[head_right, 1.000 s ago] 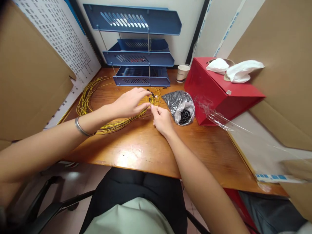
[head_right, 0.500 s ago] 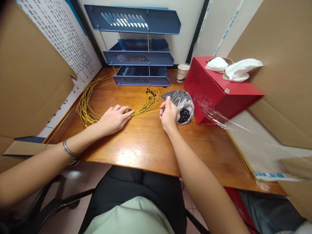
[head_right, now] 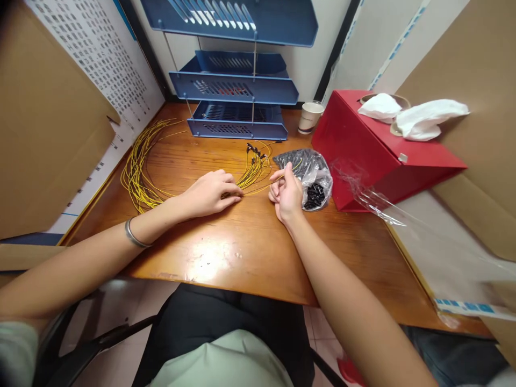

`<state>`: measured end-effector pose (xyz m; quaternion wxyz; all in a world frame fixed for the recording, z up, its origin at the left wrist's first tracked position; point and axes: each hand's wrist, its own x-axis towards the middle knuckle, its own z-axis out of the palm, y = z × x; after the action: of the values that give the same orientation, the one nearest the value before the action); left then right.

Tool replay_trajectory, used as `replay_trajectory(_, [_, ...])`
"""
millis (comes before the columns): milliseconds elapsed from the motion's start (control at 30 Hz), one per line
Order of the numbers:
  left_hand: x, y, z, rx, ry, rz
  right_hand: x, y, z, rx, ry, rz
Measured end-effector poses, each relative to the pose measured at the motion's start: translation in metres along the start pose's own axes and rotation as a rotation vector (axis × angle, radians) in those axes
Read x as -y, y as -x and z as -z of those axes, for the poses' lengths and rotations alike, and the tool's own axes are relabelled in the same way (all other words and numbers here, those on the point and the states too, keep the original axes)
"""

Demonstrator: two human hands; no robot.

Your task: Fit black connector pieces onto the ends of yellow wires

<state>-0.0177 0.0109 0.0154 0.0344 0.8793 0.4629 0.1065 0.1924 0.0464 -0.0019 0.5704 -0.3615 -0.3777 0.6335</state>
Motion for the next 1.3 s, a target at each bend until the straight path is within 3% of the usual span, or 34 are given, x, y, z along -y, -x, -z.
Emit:
replay_trajectory(133, [-0.002, 0.001, -0.004, -0.009, 0.143, 0.019, -0.002, -0.002, -0.001, 0.005, 0.013, -0.019])
replay_trajectory(367, [-0.013, 0.007, -0.001, 0.033, 0.091, 0.054, -0.001, -0.010, -0.004, 0.003, -0.084, -0.013])
replay_trajectory(600, [-0.010, 0.013, 0.004, 0.012, 0.103, 0.040, 0.003, -0.016, 0.000, 0.051, -0.139, -0.002])
replay_trajectory(800, [-0.008, 0.012, 0.005, -0.024, 0.142, 0.120, -0.008, -0.009, -0.008, 0.134, 0.104, 0.061])
replay_trajectory(1133, [-0.004, 0.014, -0.009, -0.015, 0.348, 0.155, -0.018, 0.005, -0.012, 0.439, 0.866, 0.314])
replay_trajectory(1300, [-0.002, 0.012, -0.013, -0.010, 0.347, 0.148, -0.019, 0.003, -0.013, 0.505, 0.900, 0.355])
